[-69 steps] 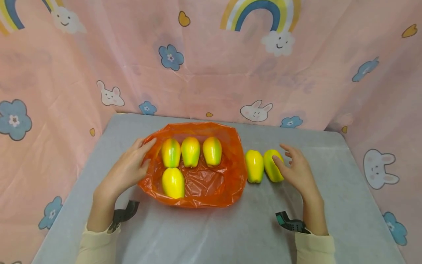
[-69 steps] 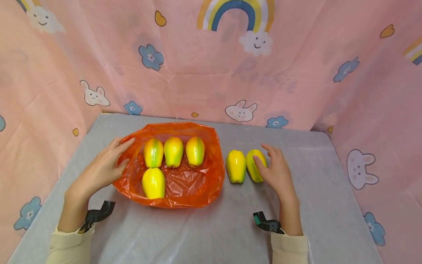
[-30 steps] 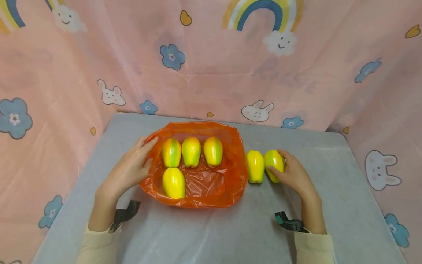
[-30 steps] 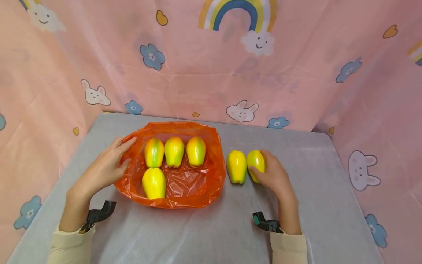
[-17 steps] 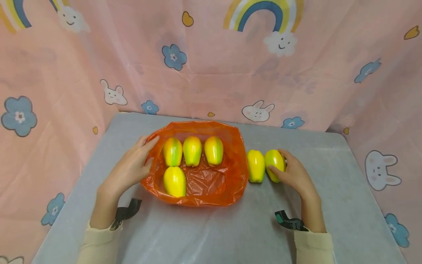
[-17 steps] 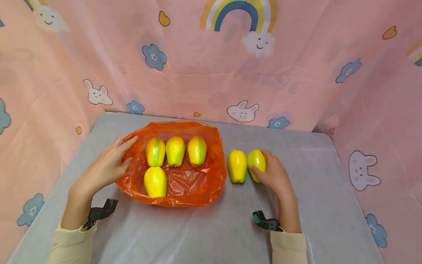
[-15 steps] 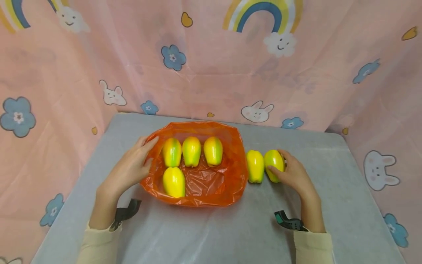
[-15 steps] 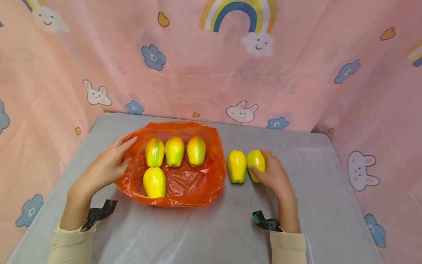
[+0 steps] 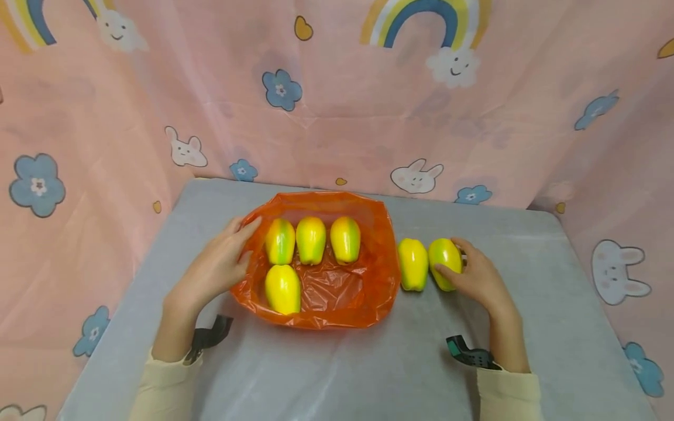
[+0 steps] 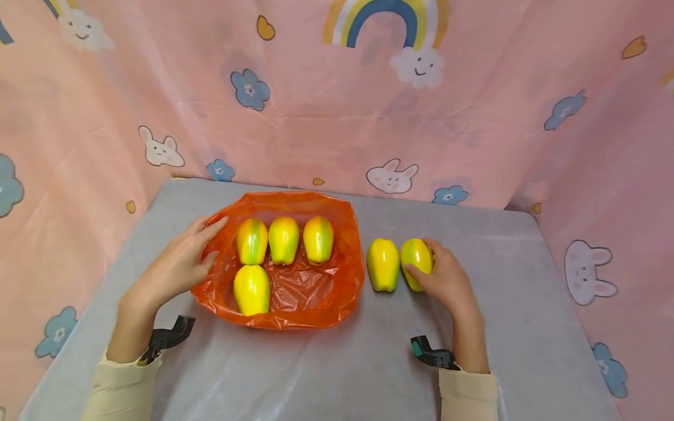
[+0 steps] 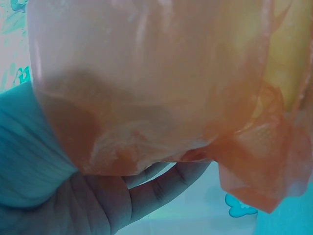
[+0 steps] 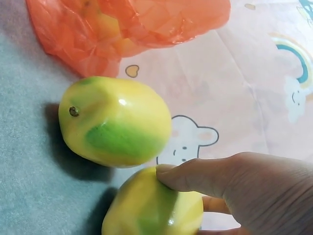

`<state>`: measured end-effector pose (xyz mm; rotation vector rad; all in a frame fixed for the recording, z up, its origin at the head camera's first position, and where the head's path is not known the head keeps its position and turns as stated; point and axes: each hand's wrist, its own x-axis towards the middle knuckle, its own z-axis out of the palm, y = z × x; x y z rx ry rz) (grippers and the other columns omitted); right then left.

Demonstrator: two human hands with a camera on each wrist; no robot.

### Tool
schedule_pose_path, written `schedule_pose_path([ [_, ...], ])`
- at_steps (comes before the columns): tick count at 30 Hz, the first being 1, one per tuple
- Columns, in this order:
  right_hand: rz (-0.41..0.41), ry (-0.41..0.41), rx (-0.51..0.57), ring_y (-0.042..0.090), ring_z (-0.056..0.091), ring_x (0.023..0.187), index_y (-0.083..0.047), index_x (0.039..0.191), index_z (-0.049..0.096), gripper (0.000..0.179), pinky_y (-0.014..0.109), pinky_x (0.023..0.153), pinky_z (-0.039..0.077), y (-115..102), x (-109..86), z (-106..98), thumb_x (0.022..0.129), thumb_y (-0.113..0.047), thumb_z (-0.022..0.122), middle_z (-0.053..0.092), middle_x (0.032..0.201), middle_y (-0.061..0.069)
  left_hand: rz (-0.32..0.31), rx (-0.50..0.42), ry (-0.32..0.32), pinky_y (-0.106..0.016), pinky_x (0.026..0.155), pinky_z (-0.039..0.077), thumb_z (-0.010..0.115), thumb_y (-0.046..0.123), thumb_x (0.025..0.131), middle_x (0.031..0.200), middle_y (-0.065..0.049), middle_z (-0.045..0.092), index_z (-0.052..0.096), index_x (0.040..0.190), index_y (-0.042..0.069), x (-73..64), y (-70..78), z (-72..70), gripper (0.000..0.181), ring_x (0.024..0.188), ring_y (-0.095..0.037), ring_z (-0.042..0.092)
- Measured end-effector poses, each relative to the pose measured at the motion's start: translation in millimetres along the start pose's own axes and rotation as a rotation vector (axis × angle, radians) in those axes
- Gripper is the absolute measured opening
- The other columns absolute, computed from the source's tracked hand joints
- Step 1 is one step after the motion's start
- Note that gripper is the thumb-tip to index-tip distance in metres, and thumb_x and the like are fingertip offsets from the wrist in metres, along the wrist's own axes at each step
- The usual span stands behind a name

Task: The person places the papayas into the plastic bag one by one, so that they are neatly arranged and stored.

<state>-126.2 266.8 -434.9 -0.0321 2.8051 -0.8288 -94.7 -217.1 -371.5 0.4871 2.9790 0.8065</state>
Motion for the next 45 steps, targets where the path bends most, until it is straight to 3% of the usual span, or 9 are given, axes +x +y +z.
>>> schedule_pose_path([
  [8, 0.01, 0.04, 0.012, 0.059, 0.051, 0.132, 0.005, 0.161, 0.031, 0.085, 0.072, 0.104, 0.049, 1.9, -3.3, -3.1, 0.099, -0.038, 0.071, 0.042, 0.157, 0.039, -0.018, -0.01, 0.003, -0.052, 0.094, 0.061, 0.06, -0.008, 0.093, 0.156, -0.023, 0.047, 0.042, 0.16, -0.001, -0.7, -0.2, 1.3, 0.07, 0.111, -0.038, 0.061],
  [13, 0.039, 0.085, 0.054, 0.058, 0.049, 0.135, 0.004, 0.162, 0.029, 0.086, 0.073, 0.106, 0.048, -1.2, -4.6, -5.4, 0.099, -0.037, 0.071, 0.041, 0.157, 0.039, -0.025, -0.017, -0.002, -0.056, 0.1, 0.059, 0.061, -0.005, 0.095, 0.158, -0.022, 0.045, 0.041, 0.16, -0.001, 0.0, -0.7, 0.3, 0.069, 0.119, -0.039, 0.06],
  [27, -0.007, 0.225, 0.116, 0.059, 0.053, 0.131, 0.002, 0.159, 0.031, 0.082, 0.073, 0.102, 0.052, -4.8, -7.1, -8.1, 0.099, -0.036, 0.072, 0.043, 0.155, 0.039, -0.035, -0.025, -0.007, -0.057, 0.102, 0.058, 0.064, 0.003, 0.098, 0.158, -0.021, 0.045, 0.041, 0.161, 0.002, 0.7, -0.6, -2.0, 0.067, 0.121, -0.038, 0.058],
  [36, -0.028, 0.349, 0.156, 0.056, 0.055, 0.131, 0.0, 0.159, 0.035, 0.08, 0.073, 0.105, 0.049, -15.2, -10.9, -7.2, 0.097, -0.032, 0.075, 0.049, 0.153, 0.034, -0.057, -0.031, -0.018, -0.059, 0.106, 0.056, 0.065, 0.005, 0.098, 0.155, -0.019, 0.048, 0.043, 0.161, 0.003, -0.4, 1.7, -4.7, 0.066, 0.123, -0.037, 0.058],
  [45, -0.061, 0.364, 0.142, 0.055, 0.055, 0.132, -0.001, 0.157, 0.038, 0.078, 0.073, 0.106, 0.048, -21.1, -12.5, -7.7, 0.097, -0.032, 0.076, 0.051, 0.153, 0.031, -0.045, 0.006, 0.01, -0.059, 0.104, 0.057, 0.064, 0.001, 0.096, 0.15, -0.021, 0.051, 0.045, 0.158, 0.0, -0.2, 0.7, -4.6, 0.065, 0.12, -0.04, 0.061],
])
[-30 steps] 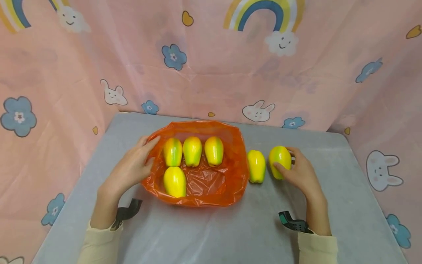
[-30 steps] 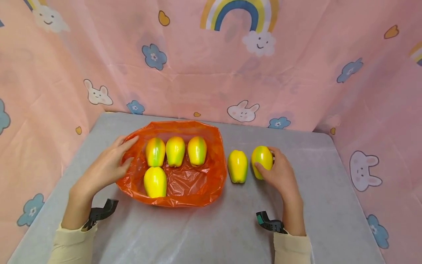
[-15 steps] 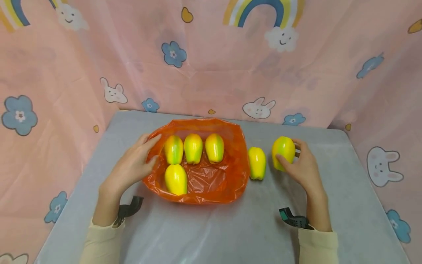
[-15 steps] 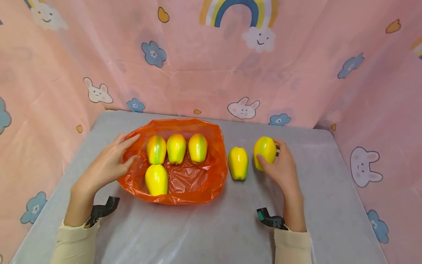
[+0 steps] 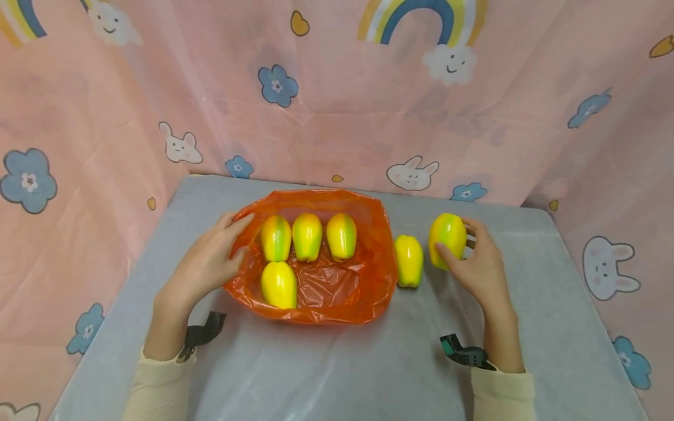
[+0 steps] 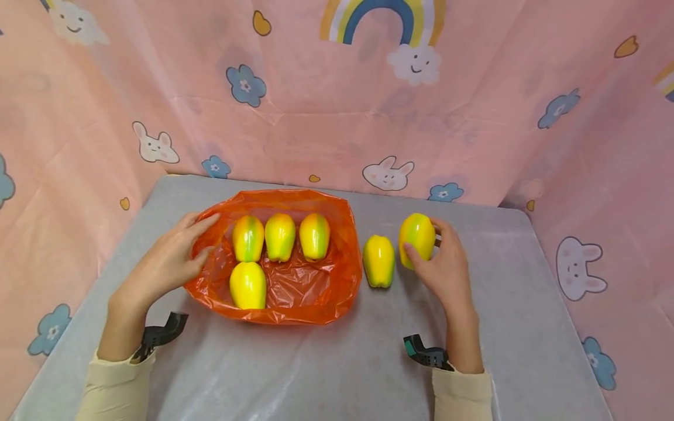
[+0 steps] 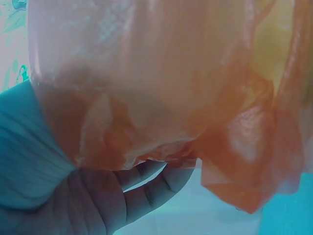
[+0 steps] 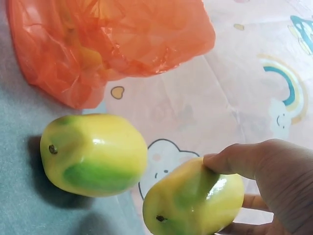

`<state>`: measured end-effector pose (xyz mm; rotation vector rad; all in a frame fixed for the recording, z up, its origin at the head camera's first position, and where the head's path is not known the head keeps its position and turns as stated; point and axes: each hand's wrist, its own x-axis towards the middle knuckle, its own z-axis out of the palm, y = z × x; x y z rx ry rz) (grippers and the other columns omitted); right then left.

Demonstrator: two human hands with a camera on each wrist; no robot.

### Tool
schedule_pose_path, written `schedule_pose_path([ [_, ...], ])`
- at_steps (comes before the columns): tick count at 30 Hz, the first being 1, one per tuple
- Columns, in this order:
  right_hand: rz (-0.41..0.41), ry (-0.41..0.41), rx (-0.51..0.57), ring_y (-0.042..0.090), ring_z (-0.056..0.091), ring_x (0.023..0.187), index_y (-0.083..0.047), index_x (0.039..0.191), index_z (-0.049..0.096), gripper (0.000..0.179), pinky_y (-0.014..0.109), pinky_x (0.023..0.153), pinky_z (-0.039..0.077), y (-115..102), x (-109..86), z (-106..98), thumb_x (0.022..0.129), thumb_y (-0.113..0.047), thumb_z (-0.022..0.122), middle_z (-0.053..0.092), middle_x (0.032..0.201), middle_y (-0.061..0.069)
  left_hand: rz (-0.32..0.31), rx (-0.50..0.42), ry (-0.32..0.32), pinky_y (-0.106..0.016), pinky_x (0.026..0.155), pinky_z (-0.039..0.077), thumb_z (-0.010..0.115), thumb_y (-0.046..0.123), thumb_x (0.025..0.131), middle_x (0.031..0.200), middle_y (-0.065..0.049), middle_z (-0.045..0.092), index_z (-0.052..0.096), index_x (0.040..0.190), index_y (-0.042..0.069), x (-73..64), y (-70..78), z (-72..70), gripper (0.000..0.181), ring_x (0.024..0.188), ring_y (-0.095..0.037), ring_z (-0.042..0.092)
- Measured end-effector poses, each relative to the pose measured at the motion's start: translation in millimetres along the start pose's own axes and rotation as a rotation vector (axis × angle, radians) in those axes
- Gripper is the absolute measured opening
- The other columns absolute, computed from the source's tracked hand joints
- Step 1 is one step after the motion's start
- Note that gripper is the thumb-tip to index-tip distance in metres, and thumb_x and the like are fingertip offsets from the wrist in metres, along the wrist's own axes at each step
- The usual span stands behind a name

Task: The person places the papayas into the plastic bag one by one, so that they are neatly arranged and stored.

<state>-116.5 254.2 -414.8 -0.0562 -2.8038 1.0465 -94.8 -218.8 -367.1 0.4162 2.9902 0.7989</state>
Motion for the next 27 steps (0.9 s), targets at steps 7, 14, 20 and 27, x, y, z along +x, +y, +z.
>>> schedule_pose_path([
  [7, 0.002, -0.008, 0.001, 0.054, 0.055, 0.131, -0.001, 0.157, 0.038, 0.079, 0.073, 0.105, 0.049, -2.8, -4.0, -3.2, 0.097, -0.035, 0.076, 0.05, 0.153, 0.031, -0.01, -0.005, -0.003, -0.061, 0.107, 0.055, 0.065, 0.0, 0.096, 0.154, -0.023, 0.049, 0.043, 0.159, -0.001, 0.5, -0.9, 0.7, 0.066, 0.126, -0.042, 0.059],
  [14, -0.019, 0.0, -0.012, 0.055, 0.055, 0.132, 0.0, 0.157, 0.038, 0.077, 0.073, 0.102, 0.052, -6.1, -5.1, -2.9, 0.097, -0.03, 0.075, 0.049, 0.154, 0.031, -0.016, -0.011, -0.006, -0.061, 0.107, 0.055, 0.066, 0.001, 0.097, 0.152, -0.022, 0.05, 0.044, 0.159, -0.001, 0.7, -0.3, 0.5, 0.066, 0.125, -0.041, 0.059],
  [20, -0.024, -0.005, -0.01, 0.056, 0.054, 0.132, -0.001, 0.159, 0.036, 0.078, 0.072, 0.097, 0.055, -9.0, -4.4, -1.5, 0.097, -0.028, 0.074, 0.048, 0.155, 0.031, -0.007, -0.013, 0.0, -0.061, 0.109, 0.053, 0.064, 0.002, 0.097, 0.152, -0.022, 0.05, 0.043, 0.159, -0.001, 1.4, -0.5, 0.5, 0.066, 0.127, -0.041, 0.058],
  [27, -0.017, 0.0, -0.004, 0.056, 0.054, 0.131, -0.004, 0.161, 0.034, 0.079, 0.072, 0.097, 0.055, -14.2, -4.0, -0.6, 0.098, -0.031, 0.073, 0.048, 0.154, 0.031, -0.01, -0.018, -0.003, -0.062, 0.11, 0.052, 0.064, 0.003, 0.098, 0.152, -0.022, 0.049, 0.043, 0.159, -0.001, 0.2, -1.1, -0.6, 0.065, 0.13, -0.041, 0.057],
])
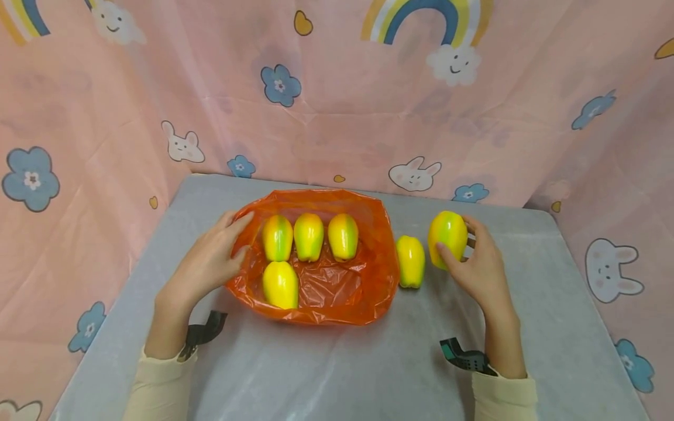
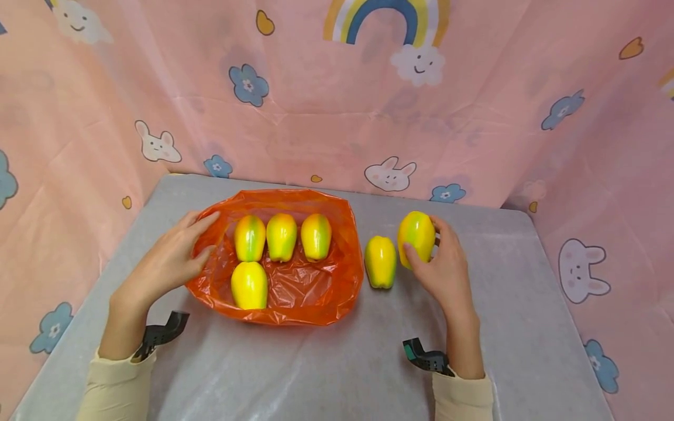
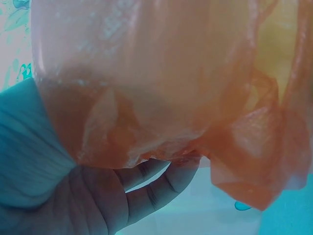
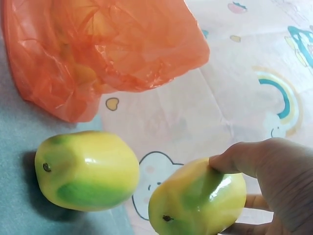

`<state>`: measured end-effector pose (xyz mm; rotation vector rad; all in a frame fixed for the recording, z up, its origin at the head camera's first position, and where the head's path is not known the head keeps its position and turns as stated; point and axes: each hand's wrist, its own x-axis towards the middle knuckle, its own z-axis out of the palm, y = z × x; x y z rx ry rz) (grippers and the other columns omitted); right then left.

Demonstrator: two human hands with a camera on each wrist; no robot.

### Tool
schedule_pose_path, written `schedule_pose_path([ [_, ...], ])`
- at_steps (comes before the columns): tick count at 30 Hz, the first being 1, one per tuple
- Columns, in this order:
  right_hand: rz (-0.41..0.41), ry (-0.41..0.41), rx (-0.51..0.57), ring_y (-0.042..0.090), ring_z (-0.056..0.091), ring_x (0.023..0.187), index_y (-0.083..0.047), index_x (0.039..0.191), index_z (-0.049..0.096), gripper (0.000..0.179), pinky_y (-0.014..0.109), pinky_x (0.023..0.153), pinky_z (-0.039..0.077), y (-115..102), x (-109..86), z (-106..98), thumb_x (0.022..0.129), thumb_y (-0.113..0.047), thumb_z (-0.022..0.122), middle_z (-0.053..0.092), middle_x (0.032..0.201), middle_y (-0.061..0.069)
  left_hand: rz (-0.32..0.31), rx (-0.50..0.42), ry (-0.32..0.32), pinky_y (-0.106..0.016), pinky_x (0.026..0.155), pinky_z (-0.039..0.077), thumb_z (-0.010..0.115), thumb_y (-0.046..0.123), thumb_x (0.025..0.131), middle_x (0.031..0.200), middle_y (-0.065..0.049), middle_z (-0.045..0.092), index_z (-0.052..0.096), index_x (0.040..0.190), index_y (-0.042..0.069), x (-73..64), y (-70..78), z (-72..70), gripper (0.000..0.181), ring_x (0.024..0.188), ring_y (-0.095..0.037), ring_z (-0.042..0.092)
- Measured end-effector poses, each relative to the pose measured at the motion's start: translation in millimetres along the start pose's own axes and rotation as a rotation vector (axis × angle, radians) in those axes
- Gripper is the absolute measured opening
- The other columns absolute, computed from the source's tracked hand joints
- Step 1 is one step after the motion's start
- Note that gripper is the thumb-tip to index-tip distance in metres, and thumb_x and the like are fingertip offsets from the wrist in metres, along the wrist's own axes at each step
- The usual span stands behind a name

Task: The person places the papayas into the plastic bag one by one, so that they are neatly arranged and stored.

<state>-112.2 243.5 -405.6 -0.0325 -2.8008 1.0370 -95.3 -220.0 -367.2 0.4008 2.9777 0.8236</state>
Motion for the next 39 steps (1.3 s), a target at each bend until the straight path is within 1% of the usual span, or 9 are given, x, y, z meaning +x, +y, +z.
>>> schedule_pose_path([
  [11, -0.013, 0.028, -0.004, 0.052, 0.055, 0.13, -0.005, 0.161, 0.035, 0.077, 0.07, 0.096, 0.057, -9.4, -3.4, -1.2, 0.098, -0.03, 0.072, 0.049, 0.154, 0.029, 0.006, 0.004, -0.003, -0.061, 0.111, 0.052, 0.063, 0.003, 0.098, 0.153, -0.022, 0.049, 0.043, 0.159, -0.001, 0.1, 0.7, 0.2, 0.065, 0.13, -0.042, 0.058],
  [15, -0.042, 0.037, 0.018, 0.051, 0.056, 0.129, -0.006, 0.161, 0.037, 0.076, 0.069, 0.095, 0.058, -15.0, -5.6, -0.9, 0.098, -0.029, 0.073, 0.049, 0.153, 0.027, 0.011, 0.008, -0.001, -0.06, 0.11, 0.053, 0.064, 0.003, 0.098, 0.152, -0.021, 0.05, 0.043, 0.159, -0.001, 0.8, 1.1, 1.4, 0.065, 0.129, -0.041, 0.058],
  [17, -0.064, 0.041, 0.035, 0.051, 0.057, 0.128, -0.006, 0.16, 0.039, 0.075, 0.068, 0.093, 0.059, -17.6, -7.6, 0.2, 0.097, -0.028, 0.074, 0.051, 0.152, 0.026, 0.015, 0.012, -0.001, -0.06, 0.109, 0.054, 0.065, 0.004, 0.098, 0.152, -0.021, 0.05, 0.043, 0.159, -0.001, 0.9, 1.3, 2.1, 0.065, 0.126, -0.04, 0.059],
  [22, -0.088, 0.019, 0.054, 0.049, 0.059, 0.127, -0.006, 0.158, 0.041, 0.075, 0.067, 0.091, 0.06, -25.2, -11.4, 5.9, 0.096, -0.028, 0.076, 0.052, 0.152, 0.024, 0.011, 0.015, -0.004, -0.058, 0.105, 0.057, 0.065, 0.005, 0.098, 0.15, -0.021, 0.051, 0.044, 0.159, -0.001, 0.1, 1.7, 2.5, 0.065, 0.119, -0.039, 0.06],
  [26, -0.091, 0.001, 0.059, 0.05, 0.059, 0.127, -0.008, 0.158, 0.04, 0.076, 0.066, 0.092, 0.06, -31.4, -13.3, 7.1, 0.095, -0.029, 0.077, 0.05, 0.154, 0.023, 0.0, 0.011, -0.005, -0.059, 0.104, 0.057, 0.064, 0.005, 0.098, 0.151, -0.021, 0.05, 0.043, 0.159, -0.001, 0.2, 1.3, 1.6, 0.065, 0.119, -0.04, 0.061],
  [34, -0.149, -0.013, 0.059, 0.049, 0.061, 0.126, -0.006, 0.157, 0.04, 0.076, 0.065, 0.088, 0.062, -49.5, -15.8, -1.2, 0.095, -0.028, 0.078, 0.05, 0.156, 0.022, 0.006, 0.015, 0.001, -0.058, 0.101, 0.058, 0.064, 0.0, 0.097, 0.152, -0.021, 0.049, 0.043, 0.159, -0.001, -0.4, -0.5, 2.1, 0.066, 0.117, -0.04, 0.062],
  [39, -0.166, -0.029, 0.061, 0.049, 0.062, 0.126, -0.007, 0.157, 0.04, 0.076, 0.065, 0.087, 0.062, -60.7, -16.3, -7.2, 0.095, -0.028, 0.078, 0.051, 0.155, 0.021, 0.005, 0.011, -0.001, -0.057, 0.099, 0.06, 0.062, -0.003, 0.095, 0.153, -0.021, 0.049, 0.043, 0.16, 0.0, -0.4, -0.9, 1.6, 0.067, 0.115, -0.038, 0.061],
])
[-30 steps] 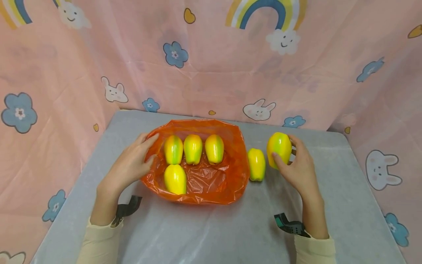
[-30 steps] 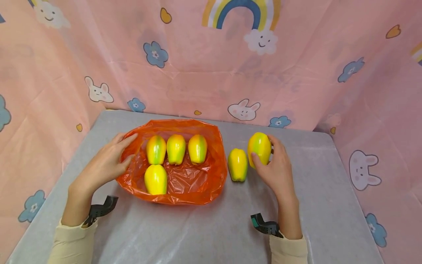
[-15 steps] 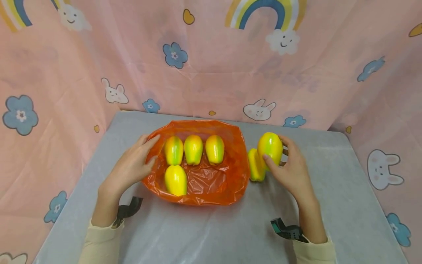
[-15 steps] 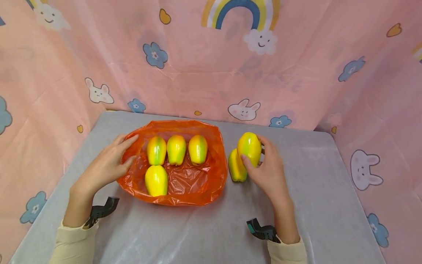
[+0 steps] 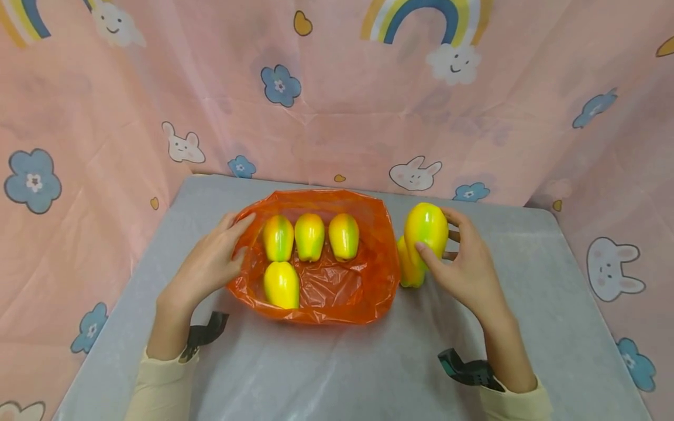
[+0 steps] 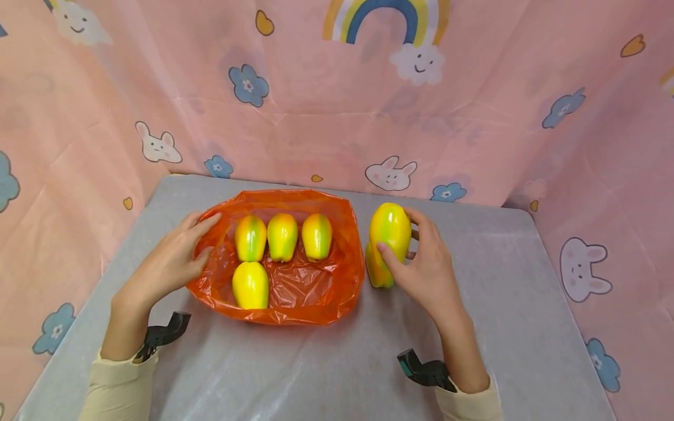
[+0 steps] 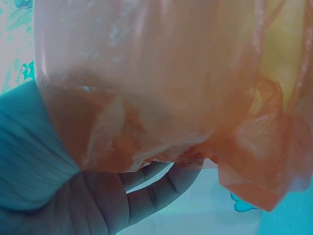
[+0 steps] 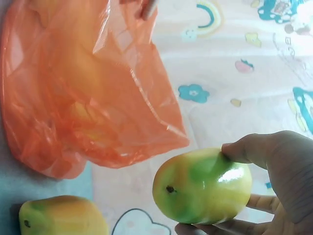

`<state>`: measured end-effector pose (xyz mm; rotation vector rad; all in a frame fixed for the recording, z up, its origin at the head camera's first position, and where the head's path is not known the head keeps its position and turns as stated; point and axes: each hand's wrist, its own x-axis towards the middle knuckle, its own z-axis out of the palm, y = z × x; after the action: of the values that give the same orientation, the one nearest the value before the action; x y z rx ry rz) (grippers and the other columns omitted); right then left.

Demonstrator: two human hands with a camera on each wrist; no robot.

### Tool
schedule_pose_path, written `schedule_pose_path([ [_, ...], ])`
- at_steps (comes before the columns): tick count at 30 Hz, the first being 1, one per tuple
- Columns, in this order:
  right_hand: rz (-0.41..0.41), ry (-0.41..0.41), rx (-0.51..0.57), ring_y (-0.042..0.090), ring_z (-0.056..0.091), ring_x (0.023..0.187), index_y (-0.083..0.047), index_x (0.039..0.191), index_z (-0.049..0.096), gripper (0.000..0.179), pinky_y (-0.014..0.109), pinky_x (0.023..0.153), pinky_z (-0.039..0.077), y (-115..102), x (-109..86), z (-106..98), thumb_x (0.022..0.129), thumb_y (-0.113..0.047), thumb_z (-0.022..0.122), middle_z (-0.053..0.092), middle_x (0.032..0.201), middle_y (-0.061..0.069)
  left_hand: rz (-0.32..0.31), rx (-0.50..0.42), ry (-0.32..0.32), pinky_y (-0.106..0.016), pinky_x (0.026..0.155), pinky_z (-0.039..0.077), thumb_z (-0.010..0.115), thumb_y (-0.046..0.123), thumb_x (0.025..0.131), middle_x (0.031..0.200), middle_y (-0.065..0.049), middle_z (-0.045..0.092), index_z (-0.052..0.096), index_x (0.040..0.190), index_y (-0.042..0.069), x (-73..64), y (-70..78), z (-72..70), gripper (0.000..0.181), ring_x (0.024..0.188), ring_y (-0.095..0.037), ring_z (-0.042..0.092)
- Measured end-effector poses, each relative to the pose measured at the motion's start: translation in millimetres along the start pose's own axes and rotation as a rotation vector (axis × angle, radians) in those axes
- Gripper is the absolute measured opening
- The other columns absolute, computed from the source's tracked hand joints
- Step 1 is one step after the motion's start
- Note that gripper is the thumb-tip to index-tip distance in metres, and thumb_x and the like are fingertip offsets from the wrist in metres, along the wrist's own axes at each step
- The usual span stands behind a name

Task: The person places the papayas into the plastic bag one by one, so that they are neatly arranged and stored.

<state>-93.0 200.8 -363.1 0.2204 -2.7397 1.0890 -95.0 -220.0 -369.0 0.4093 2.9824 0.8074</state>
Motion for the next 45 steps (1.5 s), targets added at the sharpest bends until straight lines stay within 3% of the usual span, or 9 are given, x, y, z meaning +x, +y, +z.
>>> schedule_pose_path([
  [10, -0.076, -0.026, 0.041, 0.042, 0.064, 0.123, -0.012, 0.156, 0.043, 0.075, 0.061, 0.083, 0.063, -23.9, 4.3, -6.2, 0.093, -0.026, 0.081, 0.055, 0.152, 0.015, 0.011, 0.001, 0.002, -0.058, 0.101, 0.058, 0.06, -0.006, 0.094, 0.154, -0.022, 0.048, 0.043, 0.159, -0.001, -0.2, 2.3, -1.4, 0.068, 0.118, -0.04, 0.061],
  [21, -0.101, -0.166, 0.036, 0.04, 0.065, 0.127, -0.008, 0.153, 0.042, 0.075, 0.056, 0.085, 0.065, -50.8, 12.8, 0.3, 0.092, -0.025, 0.082, 0.057, 0.149, 0.015, 0.007, -0.008, -0.007, -0.058, 0.103, 0.058, 0.061, -0.005, 0.095, 0.155, -0.022, 0.048, 0.042, 0.16, -0.001, 0.9, 3.1, -0.7, 0.068, 0.12, -0.039, 0.061],
  [28, -0.145, -0.254, 0.035, 0.035, 0.067, 0.126, -0.011, 0.153, 0.044, 0.075, 0.049, 0.085, 0.067, -65.9, 21.6, 12.2, 0.091, -0.029, 0.082, 0.056, 0.148, 0.011, 0.013, -0.013, -0.002, -0.059, 0.105, 0.057, 0.061, -0.005, 0.095, 0.154, -0.022, 0.049, 0.042, 0.16, -0.001, 0.8, 4.1, -1.2, 0.067, 0.12, -0.04, 0.061],
  [33, -0.193, -0.281, -0.003, 0.028, 0.066, 0.121, -0.011, 0.151, 0.044, 0.075, 0.047, 0.092, 0.064, -76.5, 25.1, 22.4, 0.091, -0.033, 0.082, 0.058, 0.144, 0.008, 0.019, -0.008, -0.002, -0.058, 0.102, 0.057, 0.06, -0.006, 0.094, 0.154, -0.022, 0.048, 0.042, 0.16, -0.001, -0.2, 4.8, -1.6, 0.068, 0.117, -0.04, 0.061],
  [40, -0.224, -0.339, -0.025, 0.024, 0.062, 0.111, -0.009, 0.15, 0.044, 0.074, 0.043, 0.091, 0.061, -89.9, 30.4, 41.2, 0.091, -0.034, 0.08, 0.059, 0.141, 0.009, 0.012, -0.023, -0.015, -0.06, 0.107, 0.055, 0.062, -0.005, 0.095, 0.156, -0.022, 0.047, 0.042, 0.16, -0.001, -0.3, 3.9, -1.1, 0.068, 0.125, -0.041, 0.059],
  [45, -0.167, -0.443, 0.019, 0.023, 0.065, 0.111, -0.011, 0.15, 0.043, 0.073, 0.038, 0.089, 0.063, -96.5, 33.9, 52.5, 0.092, -0.035, 0.079, 0.059, 0.14, 0.007, 0.019, -0.019, -0.017, -0.06, 0.107, 0.055, 0.061, -0.005, 0.095, 0.156, -0.023, 0.047, 0.042, 0.16, -0.001, -1.0, 3.4, -0.1, 0.068, 0.123, -0.041, 0.059],
])
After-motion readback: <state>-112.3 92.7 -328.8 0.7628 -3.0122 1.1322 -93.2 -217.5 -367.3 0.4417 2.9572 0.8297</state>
